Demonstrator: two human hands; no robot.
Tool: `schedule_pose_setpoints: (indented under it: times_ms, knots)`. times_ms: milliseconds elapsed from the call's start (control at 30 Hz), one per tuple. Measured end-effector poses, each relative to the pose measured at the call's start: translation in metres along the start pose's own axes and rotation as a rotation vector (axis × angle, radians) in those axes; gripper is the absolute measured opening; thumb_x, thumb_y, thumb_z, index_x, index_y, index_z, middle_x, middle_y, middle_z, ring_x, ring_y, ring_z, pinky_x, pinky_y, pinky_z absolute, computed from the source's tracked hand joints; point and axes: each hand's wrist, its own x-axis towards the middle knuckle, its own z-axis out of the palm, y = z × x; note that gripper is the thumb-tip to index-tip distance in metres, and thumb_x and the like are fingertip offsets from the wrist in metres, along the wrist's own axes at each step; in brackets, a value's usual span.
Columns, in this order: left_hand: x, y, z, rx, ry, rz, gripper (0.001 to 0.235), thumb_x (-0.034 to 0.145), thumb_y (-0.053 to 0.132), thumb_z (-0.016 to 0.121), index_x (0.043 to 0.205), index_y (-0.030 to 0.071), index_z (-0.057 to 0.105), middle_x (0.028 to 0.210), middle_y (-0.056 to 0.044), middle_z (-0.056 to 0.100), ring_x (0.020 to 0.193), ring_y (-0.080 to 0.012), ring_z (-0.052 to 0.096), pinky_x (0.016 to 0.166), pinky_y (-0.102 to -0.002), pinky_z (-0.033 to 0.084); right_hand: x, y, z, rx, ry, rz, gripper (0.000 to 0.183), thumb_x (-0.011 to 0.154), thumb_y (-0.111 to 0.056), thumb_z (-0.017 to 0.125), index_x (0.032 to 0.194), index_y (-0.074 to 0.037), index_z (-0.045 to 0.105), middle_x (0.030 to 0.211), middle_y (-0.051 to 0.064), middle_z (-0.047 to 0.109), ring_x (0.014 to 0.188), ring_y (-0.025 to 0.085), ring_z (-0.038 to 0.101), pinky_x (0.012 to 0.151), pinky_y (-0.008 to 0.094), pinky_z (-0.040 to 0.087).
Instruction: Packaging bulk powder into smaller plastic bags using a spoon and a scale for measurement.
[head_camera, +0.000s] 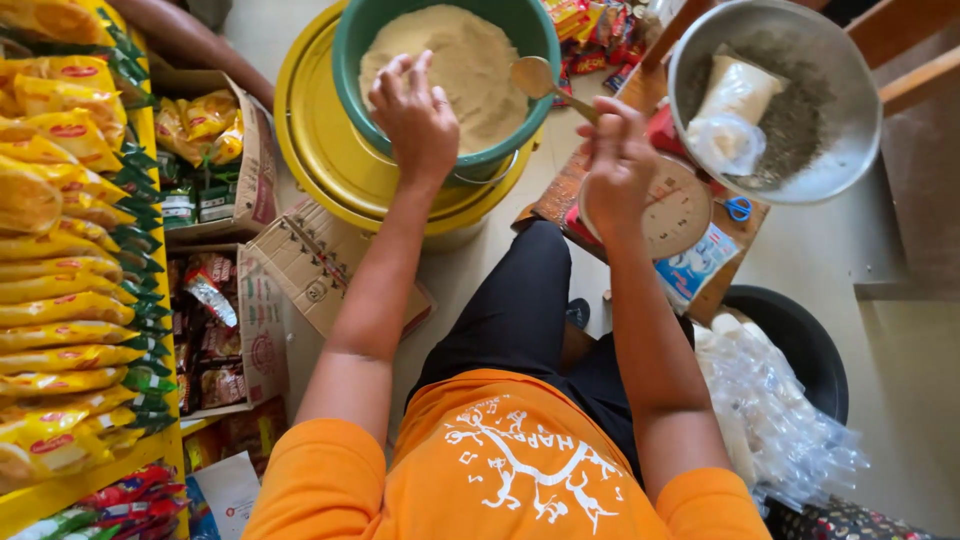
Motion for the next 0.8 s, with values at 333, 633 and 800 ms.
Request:
schedule_pose_setpoints:
  times_ms: [333,633,800]
  knots:
    - [-0.007,0.004,-0.004,-0.012,0.062,0.037,0.035,0.082,0.014,0.062,0.117,0.016,0.062,0.115,-0.003,0.055,0.110,-0.0255,0.045,0.085,-0.042,0.043,0.031,0.025,0.068,-0.833,-0.532,-0.212,0.025,0.100,-0.025,0.040,0.101,-0.010,0.060,0.092,0.014,0.066,0.081,0.036,0.057,0.059,0.051,0.045]
    - [-0.007,0.008,-0.009,-0.019,0.084,0.055,0.035,0.081,0.012,0.060,0.116,0.016,0.062,0.114,-0.004,0.054,0.110,-0.0265,0.045,0.086,-0.043,0.041,0.017,-0.009,0.060,-0.343,-0.506,-0.056,0.019,0.099,-0.023,0.046,0.094,-0.008,0.057,0.076,0.005,0.066,0.070,0.016,0.072,0.053,0.027,0.049]
    - [-0.008,0.009,-0.009,-0.033,0.088,0.044,0.033,0.082,0.009,0.058,0.115,0.015,0.063,0.113,-0.003,0.054,0.110,-0.0264,0.045,0.088,-0.043,0.040,0.013,-0.001,0.056,-0.066,-0.275,0.156,0.025,0.098,-0.025,0.045,0.093,-0.009,0.064,0.068,0.002,0.067,0.054,0.005,0.056,0.052,0.018,0.049]
